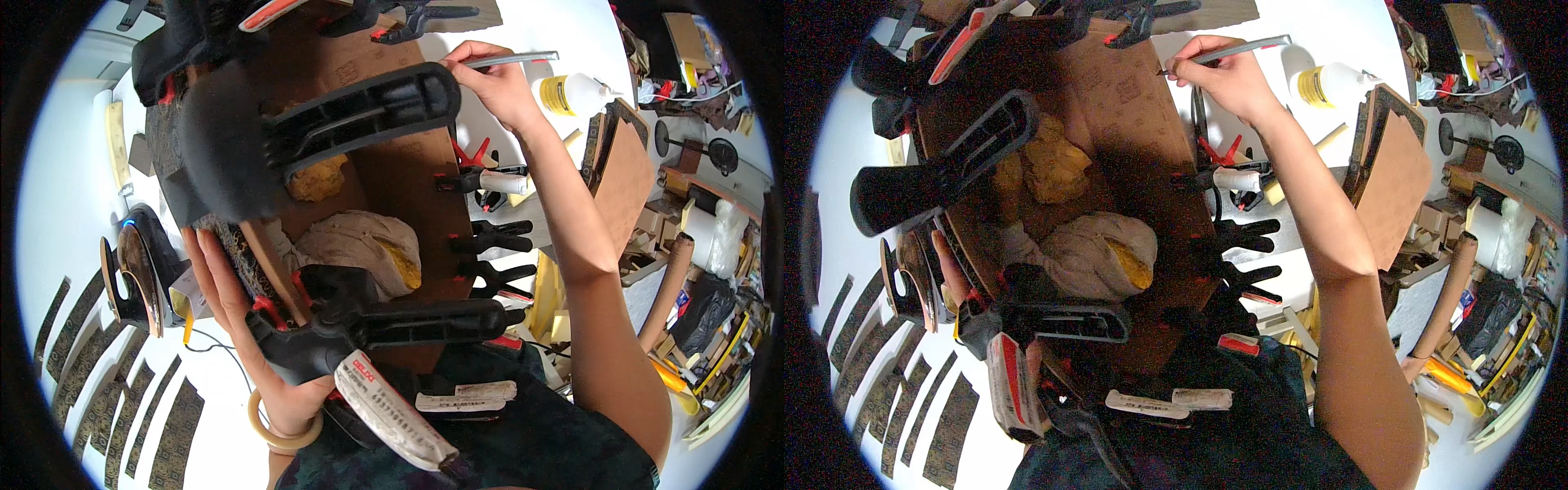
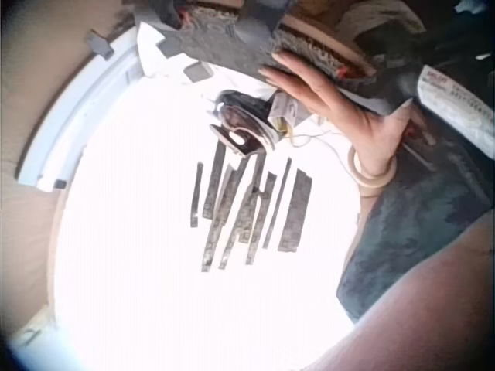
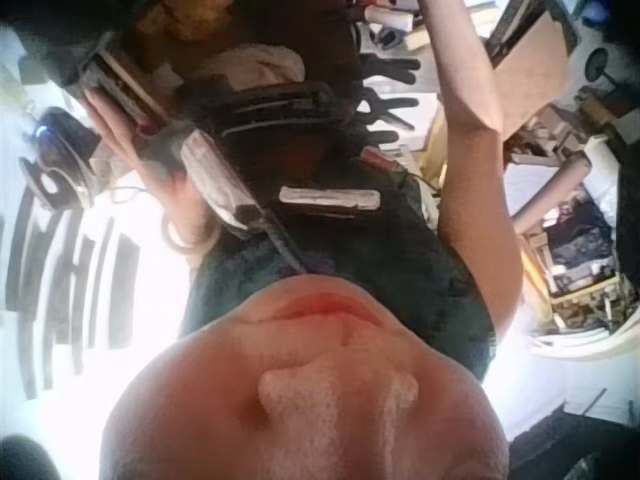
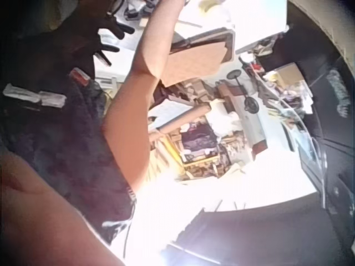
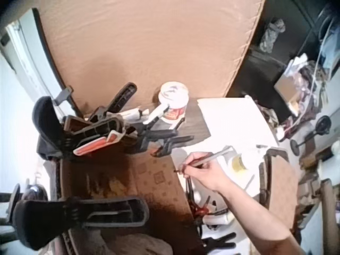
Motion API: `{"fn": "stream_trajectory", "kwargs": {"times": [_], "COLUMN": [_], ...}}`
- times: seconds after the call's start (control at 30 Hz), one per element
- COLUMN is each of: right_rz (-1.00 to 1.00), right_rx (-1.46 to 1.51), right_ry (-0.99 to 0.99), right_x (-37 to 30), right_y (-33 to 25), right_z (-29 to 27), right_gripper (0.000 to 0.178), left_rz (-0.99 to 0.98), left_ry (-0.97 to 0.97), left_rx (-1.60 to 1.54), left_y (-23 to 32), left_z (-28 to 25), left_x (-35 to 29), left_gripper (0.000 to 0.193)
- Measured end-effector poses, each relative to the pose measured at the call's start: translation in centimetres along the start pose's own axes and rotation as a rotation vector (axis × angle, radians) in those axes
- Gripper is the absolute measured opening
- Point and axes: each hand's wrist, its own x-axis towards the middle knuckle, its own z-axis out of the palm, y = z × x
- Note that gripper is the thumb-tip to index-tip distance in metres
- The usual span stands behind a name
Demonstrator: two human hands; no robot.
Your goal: The person assembles a small wooden box by attaching patterned fabric strips to its edges using clamps and a utility knife. They mark and cut the fabric, secure it with clamps, and trim excess material to fit the box.
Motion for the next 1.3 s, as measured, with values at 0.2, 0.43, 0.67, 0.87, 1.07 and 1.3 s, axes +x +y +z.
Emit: {"fn": "stream_trajectory", "kwargs": {"times": [0.2,0.43,0.67,0.87,1.07,1.3], "right_rz": [0.03,0.021,0.052,0.074,-0.18,0.137], "right_rx": [0.045,-0.022,-0.052,-0.087,-0.114,-0.641], "right_ry": [-0.005,-0.016,-0.007,-0.08,0.248,0.166], "right_x": [-0.1,-0.1,-0.1,-0.1,-0.3,-0.7], "right_y": [-0.2,-0.7,-0.3,-0.8,-1.9,-1.9], "right_z": [0.0,-0.3,-0.3,-0.8,0.5,2.0], "right_gripper": [0.007,0.008,0.008,0.008,0.014,0.043], "left_rz": [0.068,0.06,0.028,0.058,0.014,0.09], "left_ry": [0.003,0.008,0.033,0.021,0.021,-0.009], "left_rx": [0.046,0.031,-0.004,0.011,0.014,0.099], "left_y": [-0.4,-0.1,0.0,-0.3,0.7,0.4], "left_z": [0.0,0.2,0.6,0.4,0.2,0.1], "left_x": [-0.1,0.0,0.1,0.0,0.1,0.0], "left_gripper": [0.141,0.139,0.138,0.139,0.134,0.132]}}
